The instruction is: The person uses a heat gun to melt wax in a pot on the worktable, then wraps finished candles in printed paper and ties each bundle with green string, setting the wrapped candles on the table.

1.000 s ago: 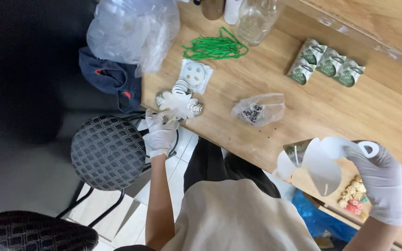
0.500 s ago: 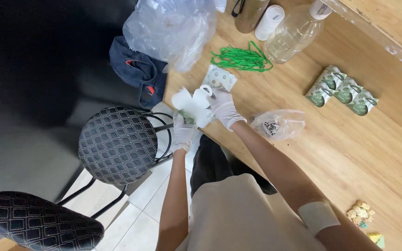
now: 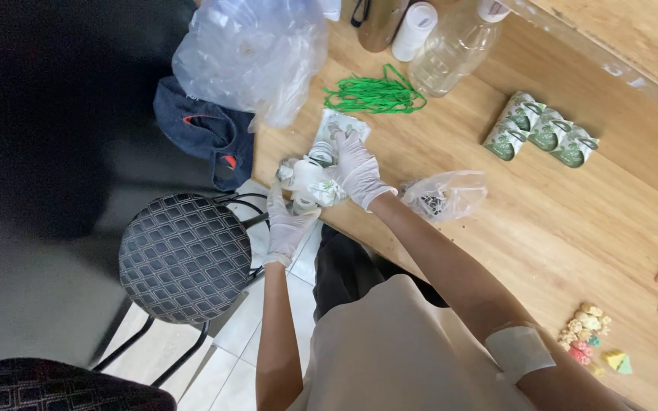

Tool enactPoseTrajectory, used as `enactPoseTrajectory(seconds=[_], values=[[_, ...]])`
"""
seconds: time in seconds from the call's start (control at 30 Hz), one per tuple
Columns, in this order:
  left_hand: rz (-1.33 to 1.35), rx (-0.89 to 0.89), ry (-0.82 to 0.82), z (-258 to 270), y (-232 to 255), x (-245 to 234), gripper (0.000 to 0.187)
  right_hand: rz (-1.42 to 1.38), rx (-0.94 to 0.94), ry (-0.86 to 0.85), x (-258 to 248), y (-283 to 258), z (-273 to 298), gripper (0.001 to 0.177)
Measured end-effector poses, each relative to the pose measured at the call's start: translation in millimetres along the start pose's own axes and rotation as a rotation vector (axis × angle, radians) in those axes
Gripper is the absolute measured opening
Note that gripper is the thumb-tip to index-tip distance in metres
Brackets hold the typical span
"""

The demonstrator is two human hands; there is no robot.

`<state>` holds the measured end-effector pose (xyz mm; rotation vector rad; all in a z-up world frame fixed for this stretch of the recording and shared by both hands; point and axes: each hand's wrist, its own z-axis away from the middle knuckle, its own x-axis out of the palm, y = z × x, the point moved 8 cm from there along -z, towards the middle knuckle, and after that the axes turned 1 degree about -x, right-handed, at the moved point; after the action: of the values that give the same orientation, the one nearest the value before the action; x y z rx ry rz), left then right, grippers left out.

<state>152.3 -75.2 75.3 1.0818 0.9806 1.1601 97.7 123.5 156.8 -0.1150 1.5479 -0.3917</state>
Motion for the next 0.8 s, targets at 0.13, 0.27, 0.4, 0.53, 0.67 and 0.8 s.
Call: enactPoseTrajectory(seconds=[0.13, 0.27, 0.4, 0.53, 0.67, 0.8], values=[[-0.264, 0.070, 0.079, 9, 28, -3, 0.088, -0.147, -0.158, -0.033, -36, -6, 15, 0.052], [-0.688, 0.298, 0.101, 24, 64, 18, 0.059, -0.033, -0.120, -0.293, -11, -7, 21, 0.031], [-1.067, 0.274, 0.094, 28, 62, 27, 0.054, -0.097, 0.081, -0.453, 25, 16, 41, 0.038], [-1.118, 0.214, 0.119, 26, 49, 17, 0.041, -0.637, -0.006, -0.320, -32, 0, 66, 0.041], [-1.191, 0.236, 0.164, 23, 41, 21, 0.044, -0.588, -0.329, -0.031, -137, 28, 94, 0.050], [-1.090, 0.252, 0.126, 28, 77, 32, 0.075, -0.652, -0.006, 0.193, -168, 185, 116, 0.029]])
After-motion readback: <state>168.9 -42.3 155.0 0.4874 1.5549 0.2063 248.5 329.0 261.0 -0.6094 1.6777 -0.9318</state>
